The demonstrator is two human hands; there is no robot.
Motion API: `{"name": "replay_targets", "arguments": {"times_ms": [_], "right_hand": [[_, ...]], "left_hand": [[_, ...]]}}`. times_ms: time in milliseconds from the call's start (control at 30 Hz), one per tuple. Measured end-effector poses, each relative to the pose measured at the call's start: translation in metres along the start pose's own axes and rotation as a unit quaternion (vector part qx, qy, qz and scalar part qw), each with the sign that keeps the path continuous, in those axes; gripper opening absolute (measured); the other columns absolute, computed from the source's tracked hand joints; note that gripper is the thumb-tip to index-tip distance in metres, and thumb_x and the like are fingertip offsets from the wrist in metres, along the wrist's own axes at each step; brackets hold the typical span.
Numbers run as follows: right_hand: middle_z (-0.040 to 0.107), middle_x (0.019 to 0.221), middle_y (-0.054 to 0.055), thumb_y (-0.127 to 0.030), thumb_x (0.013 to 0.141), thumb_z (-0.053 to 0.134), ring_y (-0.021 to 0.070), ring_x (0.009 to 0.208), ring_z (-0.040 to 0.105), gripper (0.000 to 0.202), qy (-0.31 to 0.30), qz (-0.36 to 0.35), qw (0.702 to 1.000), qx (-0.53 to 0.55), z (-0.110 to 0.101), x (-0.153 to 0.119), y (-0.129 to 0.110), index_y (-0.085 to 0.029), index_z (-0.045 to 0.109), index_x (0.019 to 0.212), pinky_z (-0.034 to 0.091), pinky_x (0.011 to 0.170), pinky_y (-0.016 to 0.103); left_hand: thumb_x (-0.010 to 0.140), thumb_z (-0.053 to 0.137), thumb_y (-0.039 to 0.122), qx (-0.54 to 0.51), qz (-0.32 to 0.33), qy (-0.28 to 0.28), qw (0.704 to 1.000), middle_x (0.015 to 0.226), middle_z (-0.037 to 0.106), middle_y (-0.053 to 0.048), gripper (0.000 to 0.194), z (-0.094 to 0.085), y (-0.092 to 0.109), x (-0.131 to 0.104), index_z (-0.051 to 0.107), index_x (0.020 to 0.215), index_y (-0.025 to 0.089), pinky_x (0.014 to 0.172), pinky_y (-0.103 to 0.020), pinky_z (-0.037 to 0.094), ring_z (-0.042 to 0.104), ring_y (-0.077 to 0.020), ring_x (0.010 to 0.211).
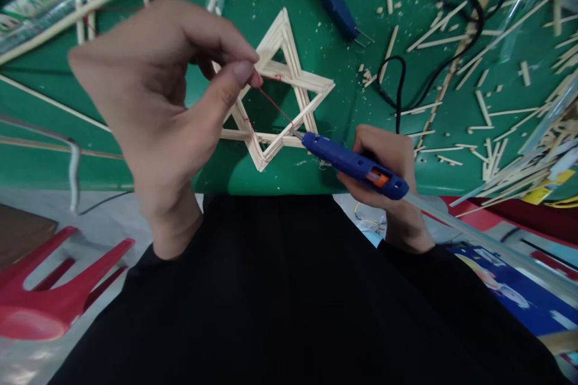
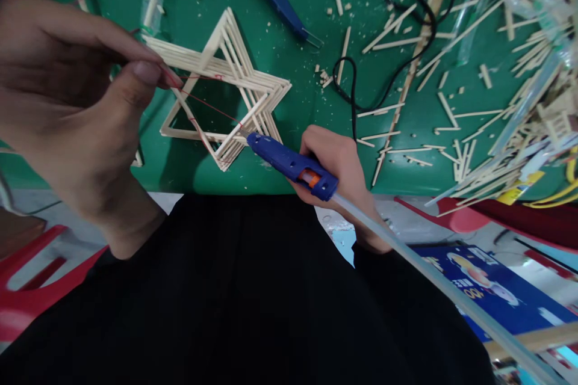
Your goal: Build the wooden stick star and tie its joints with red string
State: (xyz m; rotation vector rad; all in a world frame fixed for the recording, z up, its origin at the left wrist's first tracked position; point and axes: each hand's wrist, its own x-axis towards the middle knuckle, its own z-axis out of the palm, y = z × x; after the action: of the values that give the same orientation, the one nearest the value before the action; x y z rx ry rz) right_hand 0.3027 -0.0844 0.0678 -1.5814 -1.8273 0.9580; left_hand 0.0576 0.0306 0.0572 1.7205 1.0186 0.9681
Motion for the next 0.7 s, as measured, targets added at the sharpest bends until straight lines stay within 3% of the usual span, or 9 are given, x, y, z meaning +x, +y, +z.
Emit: {"name": "replay_targets", "arguments": {"times_ms": [133, 267, 433, 633, 700], "right_hand": [[0.043, 0.06, -0.005, -0.05, 0.08, 0.074, 0.0134, 0.05, 0.035, 0.044, -0.002, 0.011, 1.0, -0.005, 0.0006, -0.0012, 0.001, -0.026, 0.039, 0.068, 0.029, 0.048, 0.032], [0.041, 0.062, -0.006, -0.037, 0.078, 0.076, 0.0115, 0.051, 0.034, 0.039, 0.002, -0.013, 1.0, 0.023, 0.0012, -0.0006, -0.0004, -0.025, 0.04, 0.07, 0.026, 0.048, 0.029], [0.039, 0.061, -0.007, -0.035, 0.077, 0.074, 0.0086, 0.051, 0.033, 0.038, 0.0, 0.002, 1.0, 0.031, 0.0017, 0.0, -0.002, -0.023, 0.039, 0.068, 0.024, 0.048, 0.027], [0.042, 0.06, -0.005, -0.029, 0.076, 0.073, 0.0104, 0.051, 0.034, 0.037, -0.01, 0.02, 1.0, 0.022, 0.0002, -0.0027, -0.0016, -0.025, 0.038, 0.069, 0.028, 0.05, 0.03], [0.041, 0.06, -0.005, -0.03, 0.076, 0.073, 0.0107, 0.051, 0.032, 0.038, -0.014, 0.037, 0.999, 0.023, -0.0006, -0.0033, -0.0027, -0.025, 0.037, 0.069, 0.029, 0.051, 0.031]], "left_hand": [[0.098, 0.065, 0.025, 0.023, 0.028, -0.043, 0.998, 0.098, 0.072, 0.002, 0.022, -0.0061, -0.0029, 0.0014, 0.074, 0.11, 0.041, 0.076, -0.046, 0.061, 0.071, -0.0237, 0.089], [0.098, 0.065, 0.026, 0.023, 0.041, -0.036, 0.998, 0.096, 0.073, 0.002, 0.021, -0.0064, -0.0044, 0.0022, 0.075, 0.109, 0.041, 0.073, -0.046, 0.061, 0.072, -0.0242, 0.088], [0.098, 0.064, 0.025, 0.031, 0.04, -0.036, 0.998, 0.097, 0.072, 0.003, 0.022, -0.006, -0.0039, 0.0028, 0.074, 0.109, 0.041, 0.073, -0.044, 0.061, 0.072, -0.0229, 0.089], [0.1, 0.062, 0.03, 0.06, 0.056, -0.073, 0.994, 0.093, 0.072, 0.001, 0.015, -0.0094, -0.0044, 0.0076, 0.074, 0.108, 0.036, 0.069, -0.046, 0.063, 0.073, -0.0245, 0.085], [0.096, 0.069, 0.032, 0.028, 0.034, -0.046, 0.998, 0.09, 0.071, 0.0, 0.008, -0.008, -0.0029, 0.0073, 0.076, 0.1, 0.031, 0.071, -0.049, 0.065, 0.074, -0.0268, 0.084]]}}
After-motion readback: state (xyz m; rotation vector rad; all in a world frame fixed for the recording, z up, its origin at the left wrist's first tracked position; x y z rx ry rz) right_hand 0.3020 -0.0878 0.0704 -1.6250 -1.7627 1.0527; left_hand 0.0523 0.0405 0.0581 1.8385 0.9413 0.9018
